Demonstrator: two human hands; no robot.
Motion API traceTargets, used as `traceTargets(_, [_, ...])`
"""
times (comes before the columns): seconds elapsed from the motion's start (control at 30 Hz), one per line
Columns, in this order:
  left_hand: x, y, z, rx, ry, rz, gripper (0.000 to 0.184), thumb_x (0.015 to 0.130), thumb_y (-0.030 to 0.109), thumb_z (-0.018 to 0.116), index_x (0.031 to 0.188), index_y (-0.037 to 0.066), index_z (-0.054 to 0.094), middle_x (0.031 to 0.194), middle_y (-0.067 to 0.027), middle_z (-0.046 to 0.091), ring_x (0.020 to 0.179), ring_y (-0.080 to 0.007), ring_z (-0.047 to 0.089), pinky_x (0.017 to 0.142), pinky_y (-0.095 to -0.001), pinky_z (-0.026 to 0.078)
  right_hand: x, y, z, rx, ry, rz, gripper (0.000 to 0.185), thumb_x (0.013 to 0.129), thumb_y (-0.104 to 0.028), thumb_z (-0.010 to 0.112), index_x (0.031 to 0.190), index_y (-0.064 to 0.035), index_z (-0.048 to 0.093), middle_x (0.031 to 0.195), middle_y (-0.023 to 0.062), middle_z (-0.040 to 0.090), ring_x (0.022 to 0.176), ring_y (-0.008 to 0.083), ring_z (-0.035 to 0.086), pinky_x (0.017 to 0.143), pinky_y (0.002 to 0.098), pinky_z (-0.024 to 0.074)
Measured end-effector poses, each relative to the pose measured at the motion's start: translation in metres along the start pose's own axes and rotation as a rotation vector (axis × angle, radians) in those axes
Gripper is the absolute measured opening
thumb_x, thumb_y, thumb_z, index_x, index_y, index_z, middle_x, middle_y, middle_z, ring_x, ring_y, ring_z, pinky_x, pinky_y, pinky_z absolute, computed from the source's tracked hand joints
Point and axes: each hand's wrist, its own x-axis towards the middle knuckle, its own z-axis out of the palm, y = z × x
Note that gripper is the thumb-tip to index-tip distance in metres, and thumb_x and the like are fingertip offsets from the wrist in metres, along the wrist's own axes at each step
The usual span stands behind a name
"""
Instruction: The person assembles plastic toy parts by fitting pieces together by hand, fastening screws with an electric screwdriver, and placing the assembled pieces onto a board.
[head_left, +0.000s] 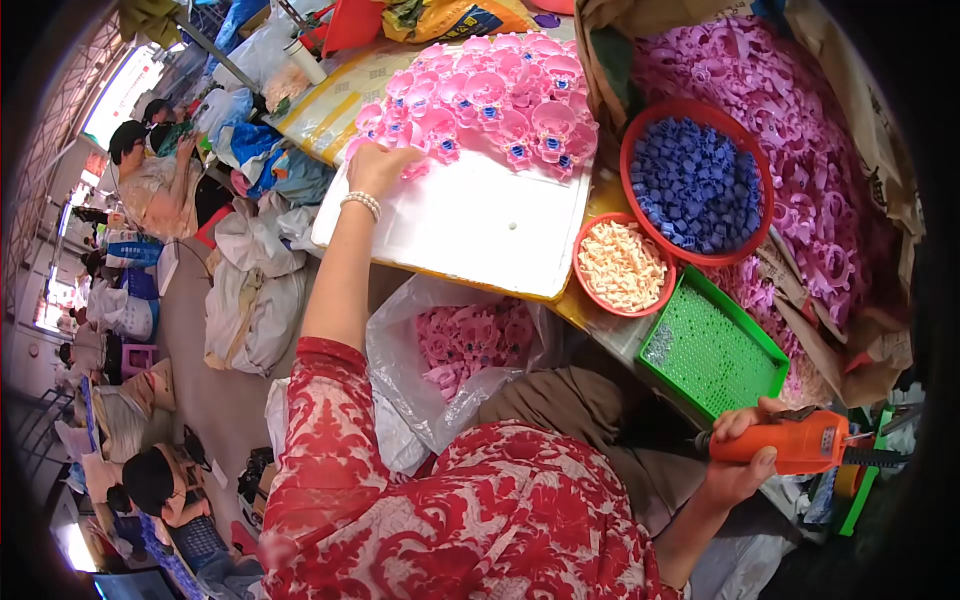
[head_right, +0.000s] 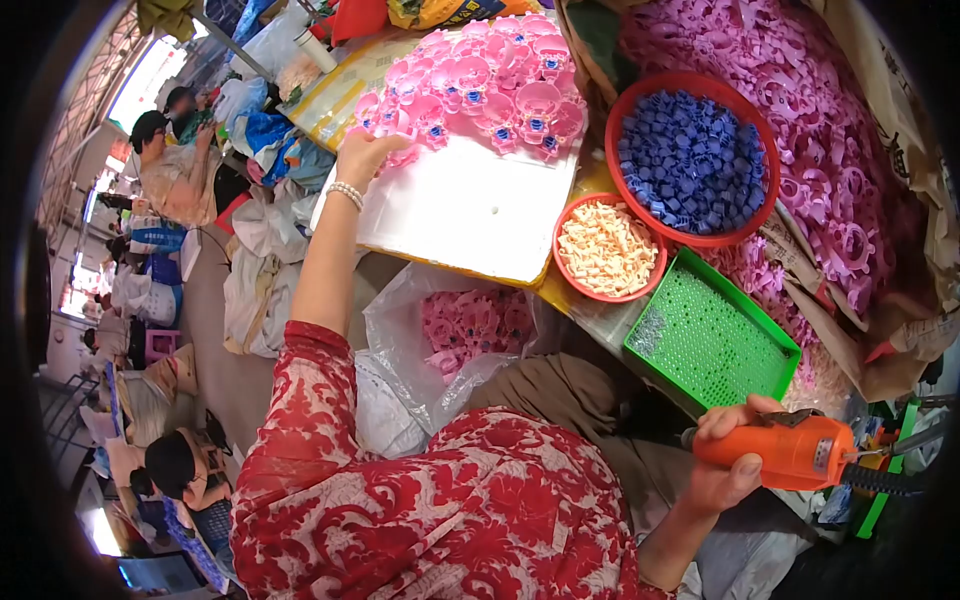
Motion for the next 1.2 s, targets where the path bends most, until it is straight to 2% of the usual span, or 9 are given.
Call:
traceTargets(0.03, [0.002,-0.003,0.000,-0.145,-0.011,0.001,0.034,0.060,0.035,0.076,0.052,0.008,0.056,0.049,0.0013,0.048,0.042,-0.0094,0.045,0.039,-0.0250,0.033,0.000,0.000,0.000,0.000,0.003,0.001,0.071,0.081,-0.054,0.057,0.116,0.0048,0.039,0.072,0.0067,0.049,0.058,0.0136,0.047,0.060,0.0287,0.0418])
traceTargets(0.27, [-0.019,0.011,-0.013,-0.289,-0.056,-0.044,0.029,0.062,0.032,0.075,0.060,0.010,0.057,0.055,0.0035,0.047,0.043,-0.0071,0.040,0.039,-0.0232,0.028,0.000,0.003,-0.001,0.023,-0.030,-0.008,0.062,0.084,-0.049,0.055,0.116,0.0023,0.041,0.072,0.0067,0.047,0.060,0.0143,0.046,0.061,0.0288,0.0396])
traceTargets(0.33, [-0.026,0.012,-0.014,-0.416,-0.121,-0.083,0.025,0.064,0.026,0.075,0.070,0.006,0.063,0.062,-0.0005,0.056,0.053,-0.0094,0.051,0.047,-0.0226,0.039,0.000,0.004,-0.002,0.015,-0.032,-0.002,0.063,0.084,-0.050,0.055,0.116,0.0021,0.041,0.073,0.0067,0.047,0.059,0.0143,0.046,0.061,0.0289,0.0395])
traceTargets(0.5, [-0.072,0.031,-0.006,-0.793,-0.341,-0.113,0.015,0.072,0.015,0.069,0.081,0.005,0.063,0.074,-0.0032,0.061,0.067,-0.0146,0.061,0.053,-0.0234,0.047,0.000,0.005,-0.004,0.023,-0.034,0.011,0.065,0.083,-0.051,0.057,0.117,0.0015,0.040,0.074,0.0063,0.047,0.060,0.0141,0.046,0.063,0.0295,0.0395])
traceTargets(0.57, [-0.088,0.034,-0.002,-1.039,-0.555,-0.111,0.015,0.074,0.011,0.066,0.085,0.003,0.062,0.082,-0.0050,0.063,0.079,-0.0204,0.065,0.058,-0.0250,0.051,-0.001,0.006,-0.006,0.038,-0.033,0.021,0.064,0.083,-0.050,0.057,0.117,0.0016,0.040,0.074,0.0063,0.047,0.060,0.0141,0.046,0.063,0.0297,0.0396])
traceTargets(0.6, [-0.093,0.031,0.003,-1.102,-0.665,-0.120,0.023,0.075,0.008,0.064,0.096,0.000,0.058,0.090,-0.0089,0.064,0.087,-0.0248,0.066,0.062,-0.0259,0.055,-0.001,0.006,-0.007,0.053,-0.033,0.029,0.064,0.083,-0.050,0.057,0.117,0.0016,0.040,0.074,0.0062,0.048,0.061,0.0140,0.046,0.064,0.0298,0.0396])
traceTargets(0.73, [-0.126,0.039,0.023,-1.230,-0.820,-0.169,0.043,0.074,0.004,0.065,0.113,-0.002,0.048,0.097,-0.0133,0.063,0.084,-0.0240,0.067,0.062,-0.0242,0.056,-0.003,0.002,-0.006,0.029,0.011,0.061,0.071,0.078,-0.053,0.061,0.115,0.0034,0.040,0.075,0.0069,0.050,0.062,0.0153,0.048,0.063,0.0300,0.0430])
traceTargets(0.87, [-0.160,0.054,0.041,-1.226,-0.865,-0.153,0.057,0.069,-0.004,0.067,0.121,-0.004,0.044,0.104,-0.0136,0.061,0.086,-0.0218,0.066,0.070,-0.0267,0.055,-0.004,0.001,-0.009,0.047,-0.003,0.062,0.071,0.078,-0.053,0.062,0.116,0.0029,0.041,0.076,0.0071,0.051,0.063,0.0157,0.049,0.063,0.0304,0.0434])
traceTargets(1.2, [-0.217,0.081,0.064,-1.262,-1.132,-0.180,0.061,0.071,-0.004,0.066,0.126,-0.003,0.040,0.109,-0.0121,0.058,0.085,-0.0204,0.065,0.072,-0.0263,0.055,0.006,-0.007,-0.017,-0.001,-0.060,0.026,0.066,0.084,-0.052,0.054,0.120,0.0017,0.039,0.078,0.0070,0.049,0.065,0.0166,0.047,0.066,0.0319,0.0400])
